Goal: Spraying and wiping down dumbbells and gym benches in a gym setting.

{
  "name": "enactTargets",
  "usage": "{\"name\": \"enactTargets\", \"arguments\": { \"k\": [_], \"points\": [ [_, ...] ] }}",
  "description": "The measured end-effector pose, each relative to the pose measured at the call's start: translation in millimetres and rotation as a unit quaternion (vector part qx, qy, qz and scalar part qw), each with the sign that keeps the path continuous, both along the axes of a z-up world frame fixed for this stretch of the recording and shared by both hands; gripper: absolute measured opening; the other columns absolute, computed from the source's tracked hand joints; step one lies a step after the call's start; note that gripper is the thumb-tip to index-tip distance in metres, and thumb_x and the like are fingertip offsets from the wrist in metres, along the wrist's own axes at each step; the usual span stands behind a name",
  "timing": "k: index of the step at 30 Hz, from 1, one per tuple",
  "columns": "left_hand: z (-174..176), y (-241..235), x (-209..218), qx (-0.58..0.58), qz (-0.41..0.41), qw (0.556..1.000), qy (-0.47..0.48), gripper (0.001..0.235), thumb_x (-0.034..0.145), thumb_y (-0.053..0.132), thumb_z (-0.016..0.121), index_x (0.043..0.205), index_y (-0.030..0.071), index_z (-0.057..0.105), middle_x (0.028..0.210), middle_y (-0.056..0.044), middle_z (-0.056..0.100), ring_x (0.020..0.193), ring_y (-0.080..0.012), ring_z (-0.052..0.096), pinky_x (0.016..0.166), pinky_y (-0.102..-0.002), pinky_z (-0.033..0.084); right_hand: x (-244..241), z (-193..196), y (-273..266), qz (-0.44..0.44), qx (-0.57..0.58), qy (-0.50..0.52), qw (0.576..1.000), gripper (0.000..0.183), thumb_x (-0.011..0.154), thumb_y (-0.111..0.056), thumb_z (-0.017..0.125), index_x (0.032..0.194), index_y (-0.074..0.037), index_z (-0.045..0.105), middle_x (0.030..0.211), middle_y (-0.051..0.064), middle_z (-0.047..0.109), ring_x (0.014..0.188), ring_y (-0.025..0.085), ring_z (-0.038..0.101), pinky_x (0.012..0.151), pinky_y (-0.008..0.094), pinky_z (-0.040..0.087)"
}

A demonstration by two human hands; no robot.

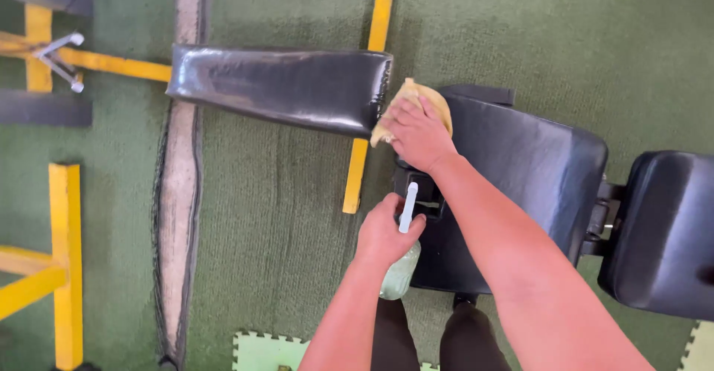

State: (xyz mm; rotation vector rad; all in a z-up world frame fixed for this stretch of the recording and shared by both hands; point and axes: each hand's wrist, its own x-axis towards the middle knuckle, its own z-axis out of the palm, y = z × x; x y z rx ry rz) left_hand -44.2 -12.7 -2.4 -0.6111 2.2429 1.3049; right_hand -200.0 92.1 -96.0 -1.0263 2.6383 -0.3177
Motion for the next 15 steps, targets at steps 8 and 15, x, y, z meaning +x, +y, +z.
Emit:
{"name": "enactTargets", "arguments": {
  "k": [8, 15],
  "points": [
    [-1.7, 17.1, -47.1, 0.012, -0.076, 0.997, -0.015, 0.042, 0.080, 0.038, 0.072, 0.108, 0.007, 0.064, 0.103, -0.014, 0.075, 0.096, -0.0356, 0.072, 0.084, -0.045, 0.056, 18.0, -28.9, 170.7, -0.300, -0.090, 0.080, 0.946, 0.051, 0.103, -0.022, 0.056, 0.151, -0.005, 0.054, 0.161, 0.017, 0.046, 0.153, 0.038, 0.034, 0.128, 0.050, 0.022],
    [2.9, 48.2, -80.8, -0.012, -0.168, 0.979, -0.115, 0.035, 0.088, 0.037, 0.063, 0.106, 0.007, 0.064, 0.104, -0.016, 0.073, 0.099, -0.0365, 0.070, 0.087, -0.047, 0.054, 73.5, -60.3, 231.9, -0.488, -0.122, 0.123, 0.855, 0.054, 0.109, -0.025, 0.053, 0.157, -0.001, 0.048, 0.167, 0.024, 0.035, 0.156, 0.045, 0.024, 0.127, 0.054, 0.018]
  ]
}}
